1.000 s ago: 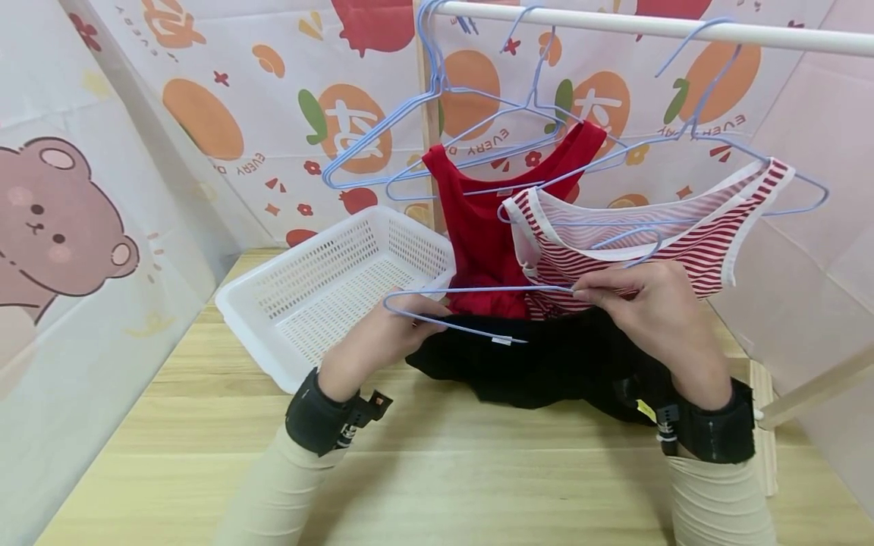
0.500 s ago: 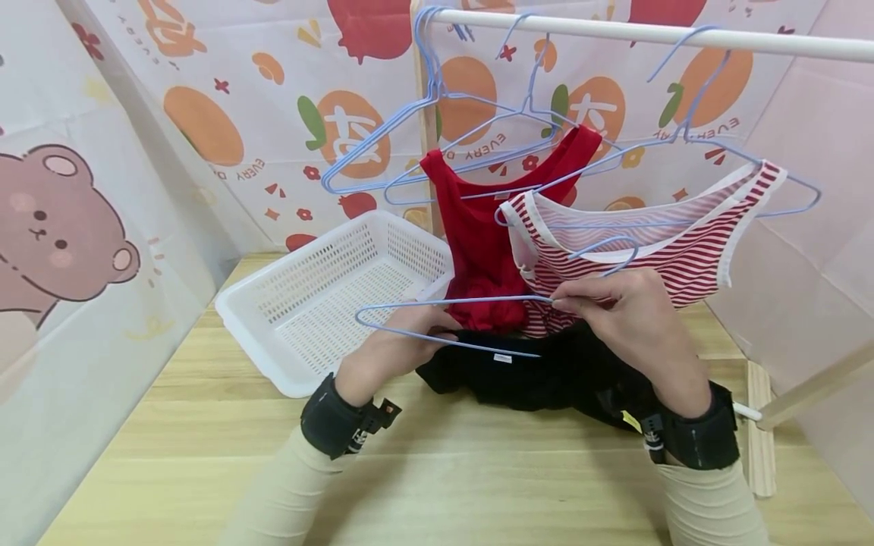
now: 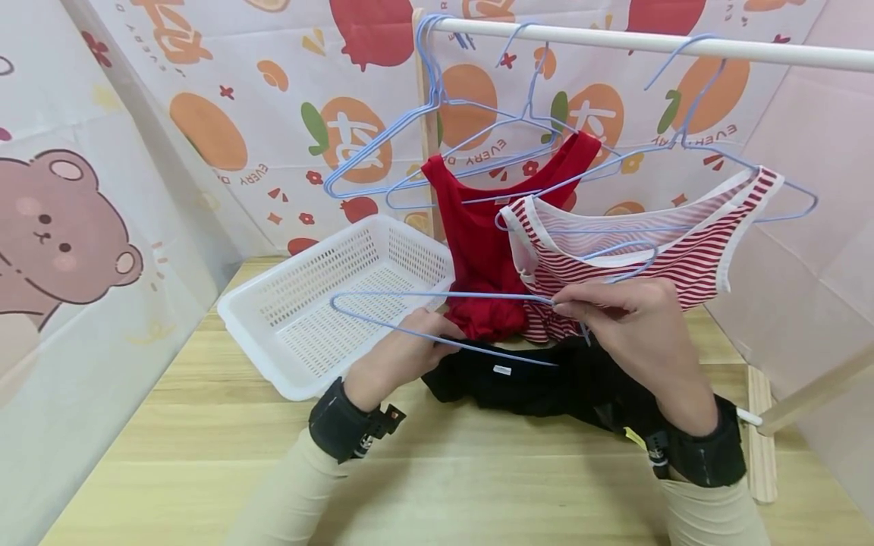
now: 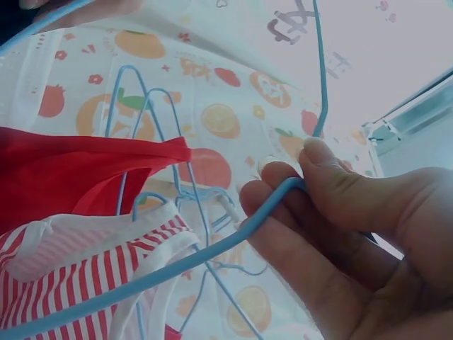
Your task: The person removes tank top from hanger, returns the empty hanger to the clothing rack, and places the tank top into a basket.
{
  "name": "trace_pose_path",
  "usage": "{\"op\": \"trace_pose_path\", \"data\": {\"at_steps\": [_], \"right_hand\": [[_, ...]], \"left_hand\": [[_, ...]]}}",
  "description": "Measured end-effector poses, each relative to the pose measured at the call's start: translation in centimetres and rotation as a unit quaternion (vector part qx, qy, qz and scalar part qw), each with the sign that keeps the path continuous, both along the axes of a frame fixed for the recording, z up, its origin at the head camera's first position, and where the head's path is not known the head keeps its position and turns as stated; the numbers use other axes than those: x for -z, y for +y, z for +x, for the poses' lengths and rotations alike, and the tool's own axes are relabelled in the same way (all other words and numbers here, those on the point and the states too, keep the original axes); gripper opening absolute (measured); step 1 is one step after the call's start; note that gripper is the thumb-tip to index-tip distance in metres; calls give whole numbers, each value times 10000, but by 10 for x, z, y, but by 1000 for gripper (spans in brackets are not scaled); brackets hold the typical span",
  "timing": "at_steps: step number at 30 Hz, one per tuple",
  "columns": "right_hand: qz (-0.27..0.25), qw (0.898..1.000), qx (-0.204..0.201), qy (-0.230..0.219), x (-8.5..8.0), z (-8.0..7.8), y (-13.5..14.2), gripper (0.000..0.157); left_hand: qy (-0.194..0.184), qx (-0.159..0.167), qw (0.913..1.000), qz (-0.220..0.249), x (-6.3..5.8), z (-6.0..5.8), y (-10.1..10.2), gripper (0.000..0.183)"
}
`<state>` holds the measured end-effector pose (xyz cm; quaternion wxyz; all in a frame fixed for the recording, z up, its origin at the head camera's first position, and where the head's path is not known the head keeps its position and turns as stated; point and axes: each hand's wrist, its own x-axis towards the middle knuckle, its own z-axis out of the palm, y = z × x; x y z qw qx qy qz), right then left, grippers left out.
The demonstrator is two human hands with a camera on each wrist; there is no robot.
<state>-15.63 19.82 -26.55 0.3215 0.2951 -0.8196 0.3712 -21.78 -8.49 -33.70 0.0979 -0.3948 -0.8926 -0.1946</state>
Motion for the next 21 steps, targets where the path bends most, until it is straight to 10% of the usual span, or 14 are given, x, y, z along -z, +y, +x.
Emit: {"op": "trace_pose_path", "data": {"at_steps": [21], "right_hand": [[-1001,9948,160,137,-9,21,13,26]], "left_hand": [[-47,-292,9995,126,-2,4,-3,21]]}}
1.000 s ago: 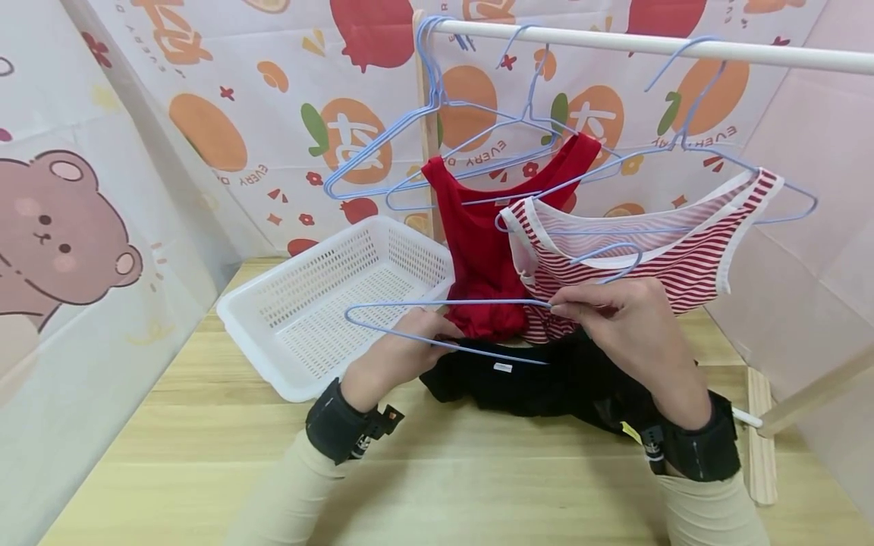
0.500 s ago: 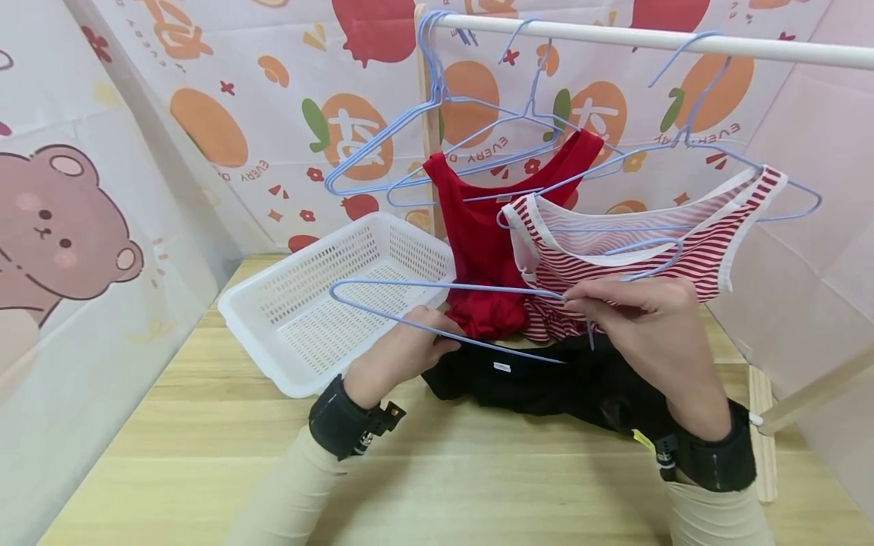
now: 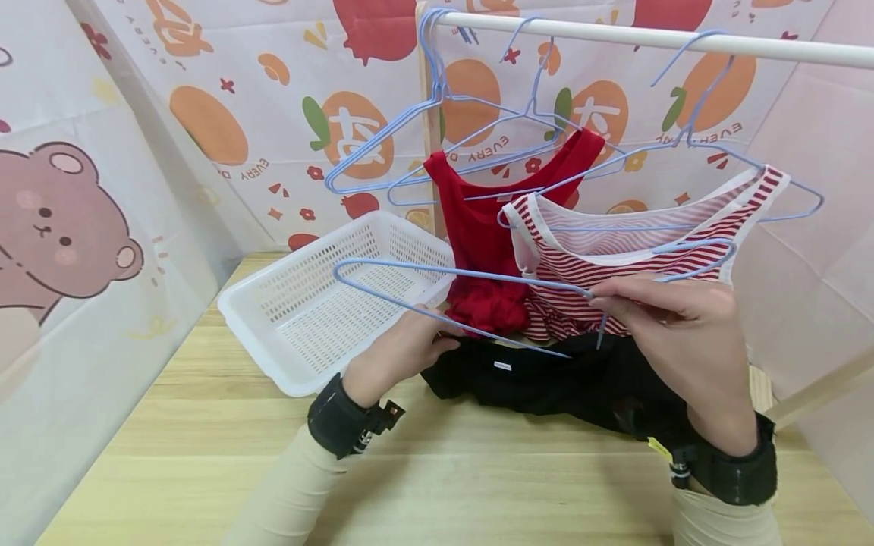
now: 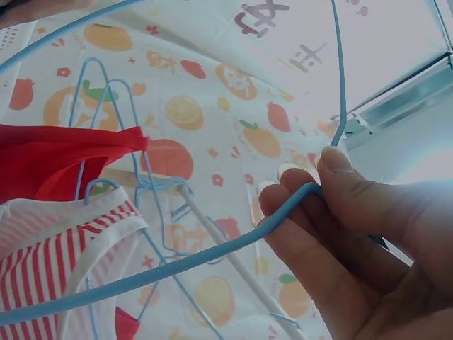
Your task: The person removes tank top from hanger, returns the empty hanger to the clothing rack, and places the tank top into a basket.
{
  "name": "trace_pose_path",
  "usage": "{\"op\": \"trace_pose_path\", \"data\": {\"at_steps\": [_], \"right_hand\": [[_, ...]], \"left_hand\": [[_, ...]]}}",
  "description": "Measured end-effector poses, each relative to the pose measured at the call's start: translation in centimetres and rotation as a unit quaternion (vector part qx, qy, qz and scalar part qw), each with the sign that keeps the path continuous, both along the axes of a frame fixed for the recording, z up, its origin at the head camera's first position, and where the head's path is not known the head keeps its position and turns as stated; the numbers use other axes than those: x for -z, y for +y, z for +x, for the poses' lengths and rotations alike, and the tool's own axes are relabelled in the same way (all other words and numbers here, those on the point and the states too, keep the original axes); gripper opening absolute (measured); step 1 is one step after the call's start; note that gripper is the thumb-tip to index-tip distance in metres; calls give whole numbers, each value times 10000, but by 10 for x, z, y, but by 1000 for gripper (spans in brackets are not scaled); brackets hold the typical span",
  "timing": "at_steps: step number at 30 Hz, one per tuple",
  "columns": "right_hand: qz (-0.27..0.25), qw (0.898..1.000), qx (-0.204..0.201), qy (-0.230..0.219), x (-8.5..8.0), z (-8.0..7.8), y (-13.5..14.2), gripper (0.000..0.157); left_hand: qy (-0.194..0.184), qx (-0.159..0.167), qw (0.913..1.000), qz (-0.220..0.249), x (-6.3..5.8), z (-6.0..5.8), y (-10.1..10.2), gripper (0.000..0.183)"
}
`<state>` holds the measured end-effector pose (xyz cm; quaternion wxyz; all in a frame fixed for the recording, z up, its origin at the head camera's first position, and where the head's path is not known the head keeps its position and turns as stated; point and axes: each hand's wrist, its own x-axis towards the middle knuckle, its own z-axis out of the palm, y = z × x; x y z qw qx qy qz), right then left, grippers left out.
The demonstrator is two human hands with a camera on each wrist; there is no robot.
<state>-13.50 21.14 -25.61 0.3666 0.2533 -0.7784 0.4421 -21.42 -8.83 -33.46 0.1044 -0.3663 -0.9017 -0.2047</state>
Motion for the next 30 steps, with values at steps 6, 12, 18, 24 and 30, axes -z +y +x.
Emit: {"op": "trace_pose_path", "data": {"at_steps": [6,12,18,24,30], "right_hand": [[-153,9996,77,232,-2,7,1,27],[-494,9973,-77,541,-2,9,6,16],[-1780,9781,-615,891,-5,11,12,14],[-1927,9749,-144,1107,-6,11,23,17],[-1335,9846,620,944,-7,9,31,14]], "left_hand": [[-13,140,9999,-90,-2,-1,0,14],[-86,19,9995,-313,-5,0,-1,16],[-75,-80,9990,-422,-6,1,-1,18],[-41,-155,9983,-560,-5,0,0,22],[-22,-137,9983,-569,-4,0,-1,20]]}}
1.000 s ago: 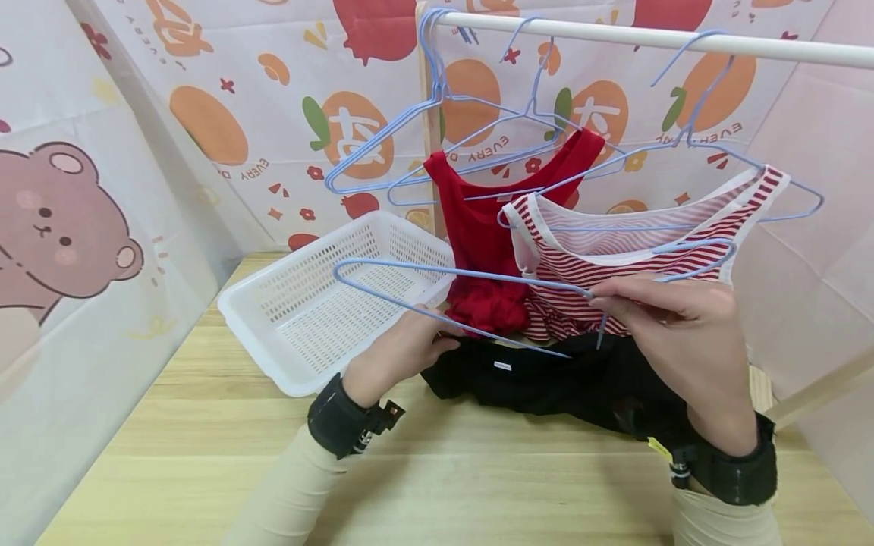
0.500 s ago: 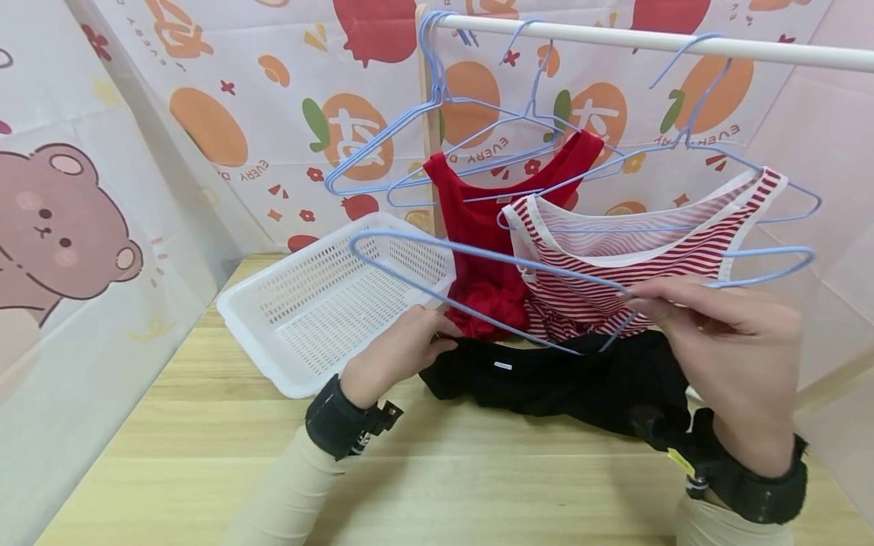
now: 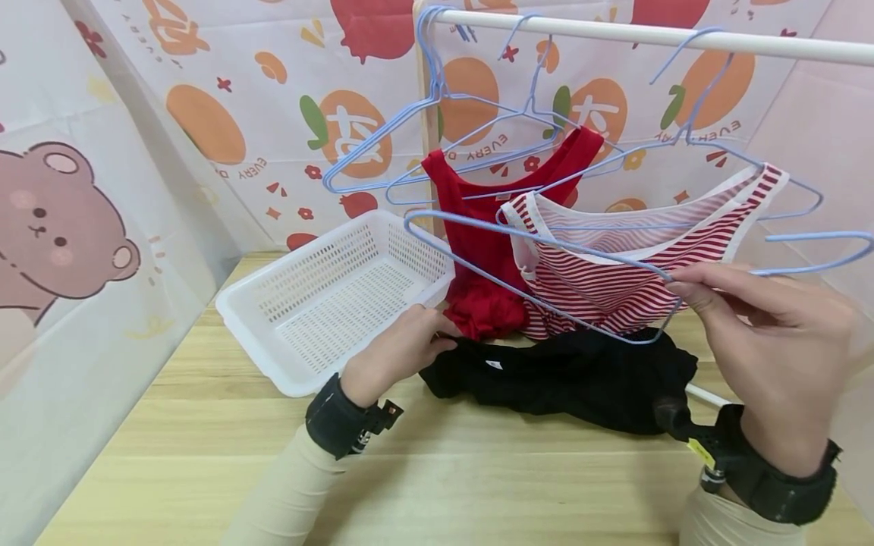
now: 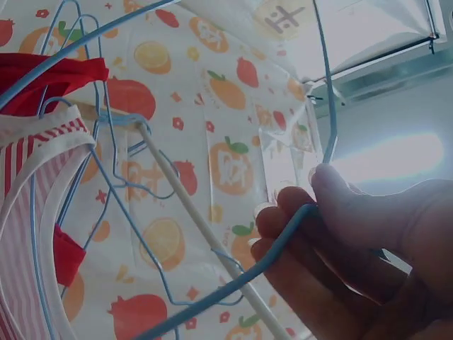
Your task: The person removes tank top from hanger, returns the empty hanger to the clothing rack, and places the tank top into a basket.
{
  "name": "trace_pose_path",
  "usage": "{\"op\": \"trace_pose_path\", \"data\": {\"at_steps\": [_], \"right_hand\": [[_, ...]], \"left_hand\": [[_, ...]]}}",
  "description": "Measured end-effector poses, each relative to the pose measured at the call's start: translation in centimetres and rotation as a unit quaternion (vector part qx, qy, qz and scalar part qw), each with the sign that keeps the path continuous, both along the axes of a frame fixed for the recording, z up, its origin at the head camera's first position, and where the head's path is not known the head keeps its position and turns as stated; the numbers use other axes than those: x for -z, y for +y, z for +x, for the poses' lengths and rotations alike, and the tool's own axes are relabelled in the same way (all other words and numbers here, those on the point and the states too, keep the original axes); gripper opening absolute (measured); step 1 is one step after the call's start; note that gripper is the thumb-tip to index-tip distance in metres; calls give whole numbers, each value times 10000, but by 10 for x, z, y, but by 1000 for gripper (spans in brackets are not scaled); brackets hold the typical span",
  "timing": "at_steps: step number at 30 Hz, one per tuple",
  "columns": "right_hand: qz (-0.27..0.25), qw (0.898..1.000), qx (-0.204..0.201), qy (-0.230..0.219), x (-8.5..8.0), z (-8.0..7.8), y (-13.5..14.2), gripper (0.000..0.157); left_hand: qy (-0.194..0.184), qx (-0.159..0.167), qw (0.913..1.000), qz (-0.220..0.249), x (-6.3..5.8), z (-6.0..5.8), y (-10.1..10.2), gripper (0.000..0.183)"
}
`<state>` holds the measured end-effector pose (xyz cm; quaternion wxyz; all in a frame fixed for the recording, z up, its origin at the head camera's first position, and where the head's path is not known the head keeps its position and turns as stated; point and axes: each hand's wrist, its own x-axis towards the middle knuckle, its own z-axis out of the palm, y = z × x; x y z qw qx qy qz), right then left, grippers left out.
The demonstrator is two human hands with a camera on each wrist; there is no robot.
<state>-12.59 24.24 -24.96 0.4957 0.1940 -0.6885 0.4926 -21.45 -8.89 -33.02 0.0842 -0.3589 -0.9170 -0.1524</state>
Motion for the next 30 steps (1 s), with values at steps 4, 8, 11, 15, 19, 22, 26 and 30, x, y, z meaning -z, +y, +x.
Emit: {"op": "trace_pose_path", "data": {"at_steps": [4,8,11,15,19,22,26,30], "right_hand": [[593,9976,242,-256,-2,-3,3,13],[1252,9892,602,-469,-2,-7,13,17],[1636,9806,834,-685,0,-10,23,24],[2063,9647,1207,-1107,2,-11,36,30],[2287,9553,1259,-1387,4,-11,48,26],[2358,9529,1225,-1465,6,-11,55,21],[2411,9487,1303,-1576,4,-12,56,23],[2488,9417,1432,-1754,3,-12,56,24]], "left_hand": [[-23,9,10000,30,1,-1,-1,20],[-9,-41,10000,-60,0,-1,-1,22],[55,-35,9999,-134,0,-2,-1,22],[-5,32,10000,-56,0,-2,-2,20],[-73,133,9999,28,0,-2,-3,16],[-49,200,9998,40,0,-3,-4,13],[-90,175,9998,40,-1,-3,-4,14],[-227,172,9996,75,-2,-2,-4,17]]}}
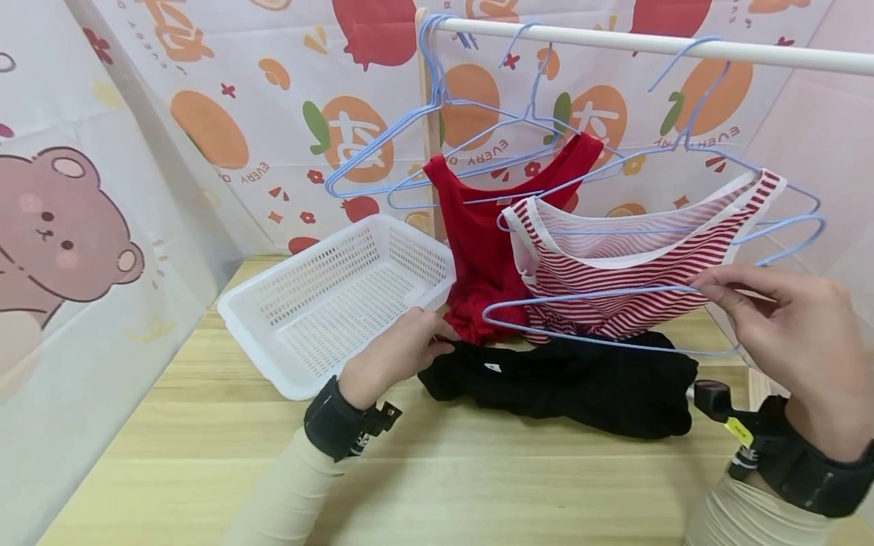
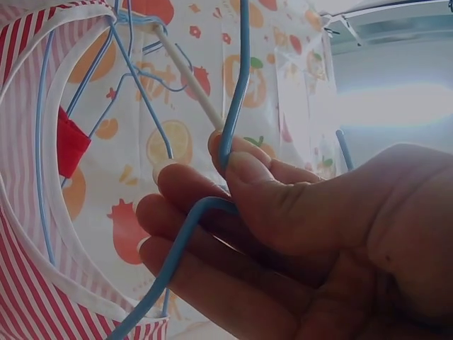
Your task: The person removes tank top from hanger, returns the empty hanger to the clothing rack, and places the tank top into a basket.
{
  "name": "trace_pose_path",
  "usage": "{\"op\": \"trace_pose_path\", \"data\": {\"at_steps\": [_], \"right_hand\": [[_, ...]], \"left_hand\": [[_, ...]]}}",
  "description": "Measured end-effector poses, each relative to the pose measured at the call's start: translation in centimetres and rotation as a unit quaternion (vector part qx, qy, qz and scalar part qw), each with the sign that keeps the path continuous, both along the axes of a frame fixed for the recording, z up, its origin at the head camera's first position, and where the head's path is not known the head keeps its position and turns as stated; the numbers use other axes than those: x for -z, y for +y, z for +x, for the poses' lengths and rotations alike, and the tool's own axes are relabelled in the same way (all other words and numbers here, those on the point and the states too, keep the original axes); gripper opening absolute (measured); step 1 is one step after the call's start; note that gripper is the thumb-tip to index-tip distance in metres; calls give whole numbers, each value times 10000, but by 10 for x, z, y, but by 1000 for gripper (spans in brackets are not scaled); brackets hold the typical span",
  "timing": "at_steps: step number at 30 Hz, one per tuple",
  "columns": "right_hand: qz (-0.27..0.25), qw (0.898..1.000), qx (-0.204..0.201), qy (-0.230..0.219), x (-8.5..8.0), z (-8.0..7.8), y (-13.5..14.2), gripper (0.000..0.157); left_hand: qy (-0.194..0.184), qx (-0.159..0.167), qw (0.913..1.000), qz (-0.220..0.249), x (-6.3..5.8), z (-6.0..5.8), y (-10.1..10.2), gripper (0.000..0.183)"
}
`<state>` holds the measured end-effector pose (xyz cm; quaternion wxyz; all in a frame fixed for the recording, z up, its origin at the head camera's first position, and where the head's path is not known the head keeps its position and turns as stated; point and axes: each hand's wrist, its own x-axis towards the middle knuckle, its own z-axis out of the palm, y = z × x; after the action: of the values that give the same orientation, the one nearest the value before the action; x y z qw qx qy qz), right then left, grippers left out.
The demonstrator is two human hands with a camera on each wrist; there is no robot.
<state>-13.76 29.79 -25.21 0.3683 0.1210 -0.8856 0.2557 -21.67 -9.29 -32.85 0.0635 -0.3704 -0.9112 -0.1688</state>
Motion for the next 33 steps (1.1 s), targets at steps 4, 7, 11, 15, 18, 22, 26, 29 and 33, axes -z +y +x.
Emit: {"op": "trace_pose_path", "data": {"at_steps": [4,7,11,15,18,22,26,29,33], "right_hand": [[62,9999,-25,-157,0,-1,2,21],[-8,9996,-110,-251,2,-2,7,19],[-58,9993,-66,-354,5,-5,15,15],[94,9989,-14,-450,2,-12,24,11],[251,9985,-12,-489,-6,-19,28,9],[291,9972,56,-682,-19,-31,34,9],[200,9957,45,-898,-32,-42,42,12],[108,9961,-157,-856,-40,-48,50,13],[80,9955,-161,-929,-51,-56,61,13]], "left_hand": [[-135,63,9999,-41,-1,0,-1,18],[-253,146,9995,-121,-1,0,-1,19],[-317,164,9991,-241,-3,-2,-1,22],[-378,95,9987,-339,-4,-3,-1,23],[-491,89,9982,-333,-3,-3,-1,22],[-474,145,9983,-307,-1,-4,0,17],[-483,158,9983,-274,1,-3,0,15],[-510,146,9982,-275,1,-2,-1,15],[-374,143,9987,-325,2,-1,-2,14]]}}
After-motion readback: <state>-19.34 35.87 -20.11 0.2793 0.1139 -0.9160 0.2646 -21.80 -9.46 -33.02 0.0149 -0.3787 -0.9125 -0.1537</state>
